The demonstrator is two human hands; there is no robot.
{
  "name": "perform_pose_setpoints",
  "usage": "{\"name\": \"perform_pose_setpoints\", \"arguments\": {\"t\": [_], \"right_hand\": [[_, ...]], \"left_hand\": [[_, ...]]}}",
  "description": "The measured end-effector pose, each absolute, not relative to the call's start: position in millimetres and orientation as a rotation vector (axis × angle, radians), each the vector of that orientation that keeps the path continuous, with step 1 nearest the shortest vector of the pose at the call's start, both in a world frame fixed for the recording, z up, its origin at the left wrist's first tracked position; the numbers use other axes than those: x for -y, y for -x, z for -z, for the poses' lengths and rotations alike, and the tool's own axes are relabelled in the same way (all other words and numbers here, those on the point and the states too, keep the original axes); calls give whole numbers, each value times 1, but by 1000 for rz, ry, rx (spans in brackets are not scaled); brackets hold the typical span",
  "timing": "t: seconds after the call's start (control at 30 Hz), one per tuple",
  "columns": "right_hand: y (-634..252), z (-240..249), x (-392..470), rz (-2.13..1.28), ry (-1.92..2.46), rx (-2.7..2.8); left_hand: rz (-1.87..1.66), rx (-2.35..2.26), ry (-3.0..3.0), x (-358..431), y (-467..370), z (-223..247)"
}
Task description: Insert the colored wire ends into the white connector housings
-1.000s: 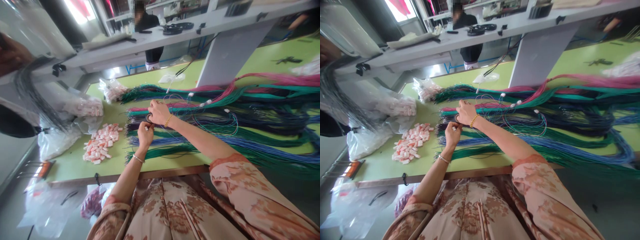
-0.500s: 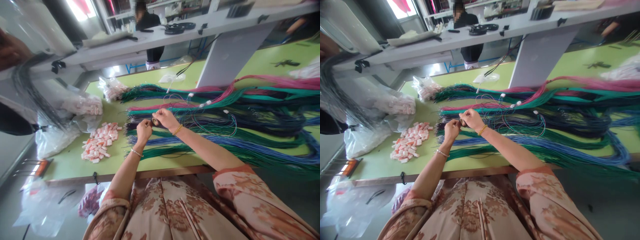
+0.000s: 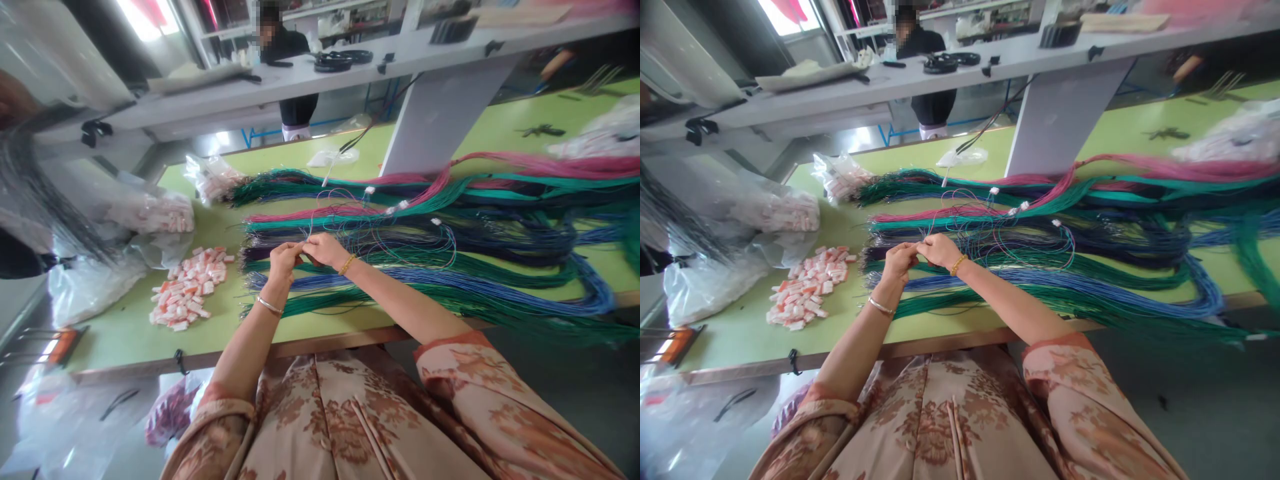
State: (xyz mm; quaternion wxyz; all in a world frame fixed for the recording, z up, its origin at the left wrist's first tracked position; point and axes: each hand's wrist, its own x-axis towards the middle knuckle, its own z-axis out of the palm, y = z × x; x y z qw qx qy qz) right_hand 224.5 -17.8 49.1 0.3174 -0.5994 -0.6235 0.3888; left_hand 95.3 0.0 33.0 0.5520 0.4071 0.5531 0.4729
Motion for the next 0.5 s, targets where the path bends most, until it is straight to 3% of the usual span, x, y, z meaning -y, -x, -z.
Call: {"name": "perform_pose_setpoints", "arguments": {"t": [0.3,0.5], "right_hand": [[-216,-48,48,-950,1690,1682],[-198,-92,108,-914,1146,2071]], "left_hand": [[-1214,-1464,-961,-10,-115,-11],[-1182,-1437,-1124,-26,-116,-22]]}}
